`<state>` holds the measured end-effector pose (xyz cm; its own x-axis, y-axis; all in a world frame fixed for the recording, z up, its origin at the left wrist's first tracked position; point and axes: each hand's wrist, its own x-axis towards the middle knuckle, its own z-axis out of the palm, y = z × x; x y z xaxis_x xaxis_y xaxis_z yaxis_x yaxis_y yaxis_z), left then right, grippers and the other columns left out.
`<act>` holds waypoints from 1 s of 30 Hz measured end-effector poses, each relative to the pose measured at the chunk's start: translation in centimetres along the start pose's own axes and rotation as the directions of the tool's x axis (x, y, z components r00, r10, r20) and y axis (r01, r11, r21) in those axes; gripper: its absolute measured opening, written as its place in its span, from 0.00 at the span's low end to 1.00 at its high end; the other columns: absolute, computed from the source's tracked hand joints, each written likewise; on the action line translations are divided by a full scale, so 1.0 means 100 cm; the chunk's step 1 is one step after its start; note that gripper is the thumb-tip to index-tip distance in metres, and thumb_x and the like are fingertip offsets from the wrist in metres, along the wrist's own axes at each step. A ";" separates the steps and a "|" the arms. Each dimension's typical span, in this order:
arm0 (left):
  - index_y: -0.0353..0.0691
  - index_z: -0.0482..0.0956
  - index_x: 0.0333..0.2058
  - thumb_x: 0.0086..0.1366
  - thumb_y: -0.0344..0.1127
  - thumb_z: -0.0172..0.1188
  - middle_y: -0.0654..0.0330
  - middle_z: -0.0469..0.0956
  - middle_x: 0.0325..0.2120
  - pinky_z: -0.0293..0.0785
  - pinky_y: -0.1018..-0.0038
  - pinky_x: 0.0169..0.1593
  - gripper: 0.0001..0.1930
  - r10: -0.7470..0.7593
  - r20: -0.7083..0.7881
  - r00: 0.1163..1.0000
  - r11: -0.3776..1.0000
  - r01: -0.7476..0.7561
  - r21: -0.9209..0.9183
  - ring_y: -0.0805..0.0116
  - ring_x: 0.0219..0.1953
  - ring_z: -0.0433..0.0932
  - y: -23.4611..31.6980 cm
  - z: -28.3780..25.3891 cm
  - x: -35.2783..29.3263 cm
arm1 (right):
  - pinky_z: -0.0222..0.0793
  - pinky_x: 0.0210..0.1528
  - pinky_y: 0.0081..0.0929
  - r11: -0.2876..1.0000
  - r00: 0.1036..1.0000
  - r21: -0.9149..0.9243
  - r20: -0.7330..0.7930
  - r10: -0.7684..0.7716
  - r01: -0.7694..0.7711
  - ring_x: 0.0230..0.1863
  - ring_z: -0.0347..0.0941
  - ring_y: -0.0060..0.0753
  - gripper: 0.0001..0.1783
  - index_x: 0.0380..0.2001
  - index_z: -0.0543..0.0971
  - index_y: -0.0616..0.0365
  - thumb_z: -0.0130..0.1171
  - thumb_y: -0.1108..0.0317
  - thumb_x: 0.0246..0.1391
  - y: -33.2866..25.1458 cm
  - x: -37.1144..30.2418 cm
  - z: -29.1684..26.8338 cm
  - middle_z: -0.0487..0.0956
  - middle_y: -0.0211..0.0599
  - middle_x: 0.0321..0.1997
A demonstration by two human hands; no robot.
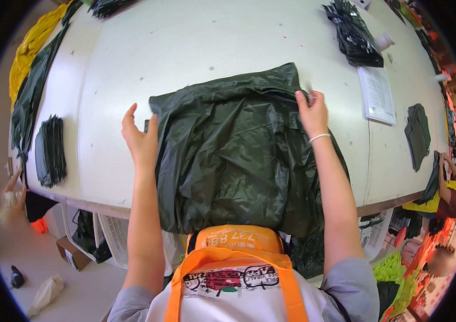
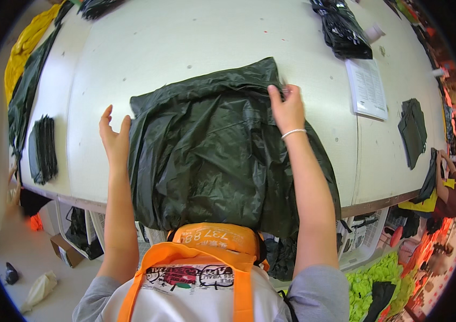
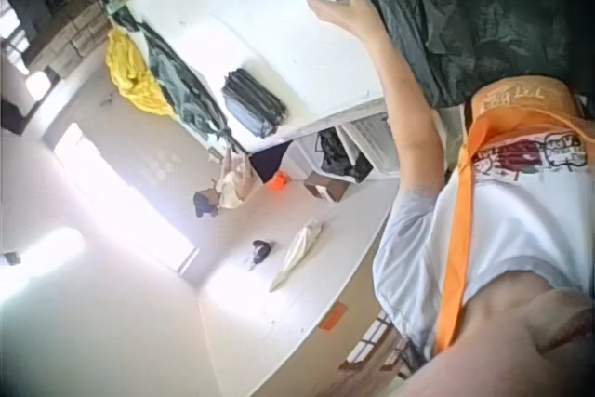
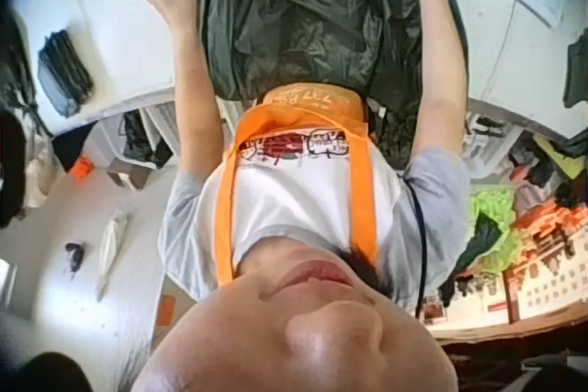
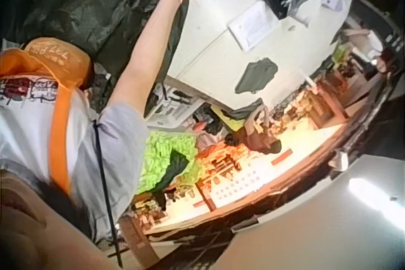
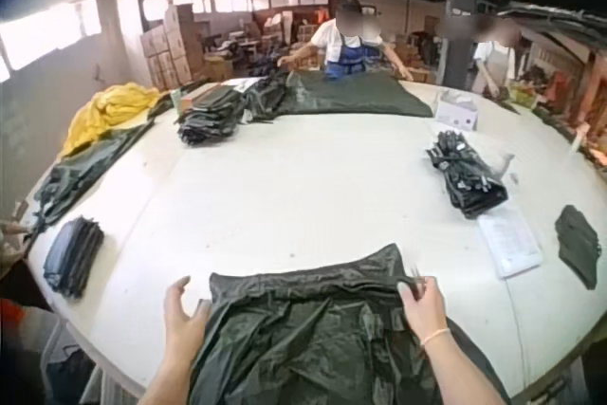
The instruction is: The person folds a dark green jacket on a white table. They smooth the fabric, fold the sleeves inward, fold the body in half, and then fold it again into a compact rectangle. The folded jacket is placed into a white plastic basket below the table.
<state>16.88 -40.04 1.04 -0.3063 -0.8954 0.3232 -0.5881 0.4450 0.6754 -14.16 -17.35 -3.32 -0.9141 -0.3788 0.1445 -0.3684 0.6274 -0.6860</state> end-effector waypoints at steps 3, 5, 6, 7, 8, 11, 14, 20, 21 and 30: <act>0.35 0.71 0.50 0.53 0.33 0.64 0.49 0.71 0.49 0.62 0.65 0.57 0.25 0.149 0.182 0.972 0.988 -0.152 0.000 0.54 0.53 0.67 0.038 0.057 0.007 | 0.71 0.35 0.32 0.978 0.979 -0.110 0.082 0.189 -0.179 0.29 0.76 0.42 0.19 0.30 0.79 0.63 0.66 0.56 0.44 0.104 0.052 -0.012 0.79 0.43 0.25; 0.36 0.71 0.50 0.53 0.36 0.64 0.48 0.72 0.49 0.63 0.64 0.57 0.25 0.269 0.300 0.915 0.962 -0.270 -0.039 0.51 0.53 0.68 0.056 0.108 0.015 | 0.71 0.35 0.31 0.983 0.970 -0.074 0.166 0.178 -0.168 0.29 0.76 0.41 0.19 0.30 0.79 0.62 0.67 0.56 0.43 0.122 0.058 0.001 0.79 0.42 0.26; 0.35 0.70 0.51 0.53 0.38 0.64 0.48 0.71 0.50 0.63 0.62 0.57 0.26 0.339 0.344 0.876 0.934 -0.358 -0.010 0.50 0.54 0.67 0.073 0.134 0.017 | 0.71 0.34 0.31 0.985 0.964 -0.057 0.204 0.172 -0.163 0.29 0.76 0.40 0.19 0.30 0.79 0.62 0.68 0.56 0.42 0.128 0.061 0.007 0.79 0.42 0.26; 0.35 0.70 0.51 0.53 0.40 0.64 0.47 0.70 0.51 0.63 0.62 0.58 0.27 0.379 0.378 0.844 0.915 -0.404 -0.016 0.49 0.54 0.67 0.085 0.162 0.019 | 0.71 0.35 0.31 0.983 0.957 -0.066 0.226 0.184 -0.173 0.29 0.76 0.40 0.19 0.30 0.79 0.61 0.70 0.58 0.40 0.113 0.061 0.012 0.80 0.41 0.27; 0.34 0.69 0.52 0.53 0.42 0.64 0.47 0.69 0.52 0.62 0.62 0.59 0.29 0.369 0.467 0.804 0.921 -0.382 -0.071 0.49 0.56 0.66 0.102 0.191 0.024 | 0.71 0.36 0.31 0.992 0.965 -0.029 0.229 0.128 -0.125 0.30 0.77 0.40 0.17 0.30 0.79 0.61 0.70 0.61 0.40 0.108 0.059 0.018 0.80 0.42 0.27; 0.34 0.66 0.55 0.51 0.47 0.66 0.46 0.69 0.53 0.63 0.60 0.58 0.36 0.408 0.587 0.699 0.874 -0.486 -0.029 0.49 0.58 0.64 0.133 0.276 0.031 | 0.70 0.36 0.30 0.979 0.933 -0.112 0.302 0.194 -0.168 0.29 0.75 0.39 0.13 0.27 0.78 0.62 0.69 0.66 0.41 0.097 0.063 0.029 0.79 0.41 0.26; 0.33 0.74 0.48 0.51 0.46 0.67 0.50 0.78 0.42 0.70 0.64 0.50 0.29 0.211 0.737 0.642 0.905 -0.413 0.101 0.56 0.48 0.74 0.156 0.325 0.035 | 0.70 0.35 0.28 0.968 0.915 0.022 0.333 0.228 -0.249 0.27 0.73 0.36 0.13 0.27 0.77 0.63 0.69 0.67 0.40 0.101 0.066 0.025 0.78 0.40 0.24; 0.33 0.82 0.28 0.56 0.42 0.65 0.63 0.79 0.22 0.71 0.76 0.30 0.15 0.074 0.949 0.306 0.974 0.184 -0.135 0.73 0.23 0.74 0.161 0.338 0.054 | 0.69 0.34 0.23 0.926 0.994 0.372 0.067 -0.089 0.058 0.29 0.71 0.27 0.11 0.32 0.78 0.62 0.66 0.75 0.43 0.084 0.068 0.011 0.75 0.37 0.32; 0.33 0.81 0.28 0.58 0.42 0.63 0.61 0.79 0.23 0.71 0.76 0.29 0.14 0.111 0.947 0.300 0.973 0.161 -0.165 0.73 0.25 0.75 0.166 0.333 0.055 | 0.69 0.33 0.23 0.916 0.974 0.389 0.153 -0.164 0.093 0.29 0.72 0.26 0.11 0.33 0.78 0.61 0.66 0.75 0.43 0.082 0.073 0.014 0.74 0.36 0.31; 0.31 0.81 0.32 0.59 0.39 0.62 0.58 0.80 0.26 0.74 0.74 0.32 0.13 0.028 0.970 0.240 0.906 0.404 -0.126 0.71 0.26 0.77 0.156 0.342 0.058 | 0.65 0.30 0.22 0.897 0.894 0.386 0.290 -0.341 0.216 0.27 0.70 0.22 0.06 0.28 0.79 0.60 0.65 0.74 0.45 0.079 0.104 0.038 0.73 0.31 0.24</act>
<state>-19.66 -37.72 -9.17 -0.8163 -0.1862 -0.5467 -0.5622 0.0395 0.8260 -25.98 -18.94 -10.00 -0.6430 -0.7497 0.1563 -0.4629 0.2180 -0.8592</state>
